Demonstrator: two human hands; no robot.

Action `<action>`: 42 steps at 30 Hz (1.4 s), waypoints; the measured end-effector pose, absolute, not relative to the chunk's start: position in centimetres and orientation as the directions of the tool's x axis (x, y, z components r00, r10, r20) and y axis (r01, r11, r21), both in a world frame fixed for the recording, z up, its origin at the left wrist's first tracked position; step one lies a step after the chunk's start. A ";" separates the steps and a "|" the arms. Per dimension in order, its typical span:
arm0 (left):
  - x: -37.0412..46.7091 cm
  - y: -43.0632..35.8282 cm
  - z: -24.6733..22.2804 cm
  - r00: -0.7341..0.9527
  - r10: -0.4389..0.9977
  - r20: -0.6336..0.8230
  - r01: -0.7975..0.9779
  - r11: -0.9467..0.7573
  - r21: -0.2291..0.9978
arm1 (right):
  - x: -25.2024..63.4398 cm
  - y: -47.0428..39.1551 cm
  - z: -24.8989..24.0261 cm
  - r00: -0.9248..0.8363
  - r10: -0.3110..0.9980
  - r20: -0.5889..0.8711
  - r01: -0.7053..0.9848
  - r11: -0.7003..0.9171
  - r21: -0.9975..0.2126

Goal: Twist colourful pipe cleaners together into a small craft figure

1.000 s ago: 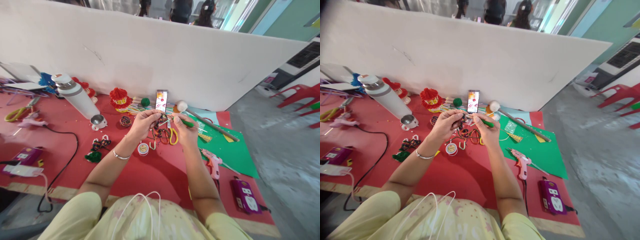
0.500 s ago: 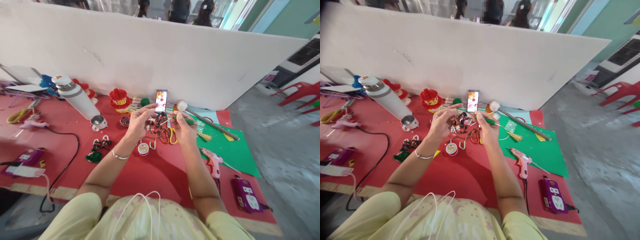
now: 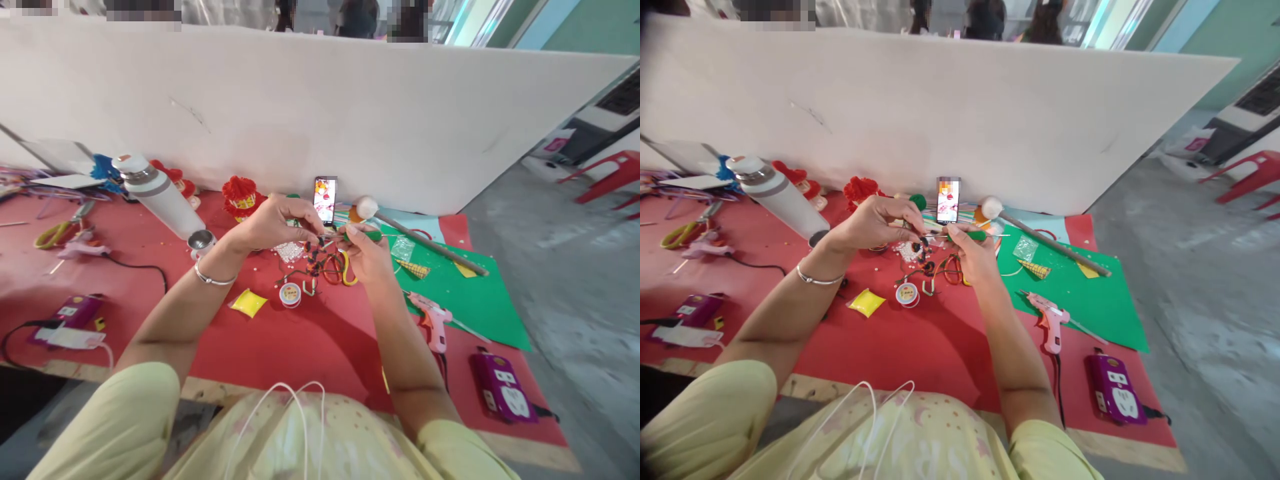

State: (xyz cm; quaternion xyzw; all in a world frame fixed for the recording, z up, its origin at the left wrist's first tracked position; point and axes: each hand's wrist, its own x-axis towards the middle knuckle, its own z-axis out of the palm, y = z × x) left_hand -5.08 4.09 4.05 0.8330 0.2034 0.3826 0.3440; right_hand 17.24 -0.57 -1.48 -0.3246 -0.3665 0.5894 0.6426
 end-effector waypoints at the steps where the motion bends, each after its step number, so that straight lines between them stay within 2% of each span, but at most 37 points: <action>1: -5.0 4.3 4.0 0.640 0.596 0.485 0.071 -0.675 0.735 | 17.3 -0.6 -1.5 0.027 0.995 0.094 -0.508 0.095 -0.856; 14: -4.5 4.6 3.7 0.785 0.514 0.347 0.016 -0.577 0.817 | 18.3 -1.1 -1.6 -0.101 0.972 0.213 -0.402 0.157 -0.902; 18: -4.2 4.2 3.5 0.804 0.487 0.342 -0.025 -0.546 0.838 | 18.5 -1.0 -1.7 -0.083 0.969 0.233 -0.361 0.188 -0.913; 27: -3.9 3.4 2.5 0.751 0.512 0.417 -0.056 -0.580 0.813 | 18.8 -0.6 -2.5 -0.104 0.975 0.196 -0.370 0.145 -0.918; 33: -3.6 2.9 1.6 0.639 0.576 0.509 -0.066 -0.618 0.783 | 18.9 -0.7 -1.9 -0.107 0.974 0.202 -0.374 0.149 -0.915; 37: -3.8 3.0 1.3 0.666 0.583 0.464 -0.065 -0.574 0.816 | 19.2 -0.7 -2.0 -0.134 0.959 0.250 -0.314 0.199 -0.929; 42: -4.0 3.2 1.0 0.706 0.582 0.402 -0.053 -0.524 0.850 | 19.2 -0.7 -2.2 -0.143 0.959 0.244 -0.281 0.197 -0.939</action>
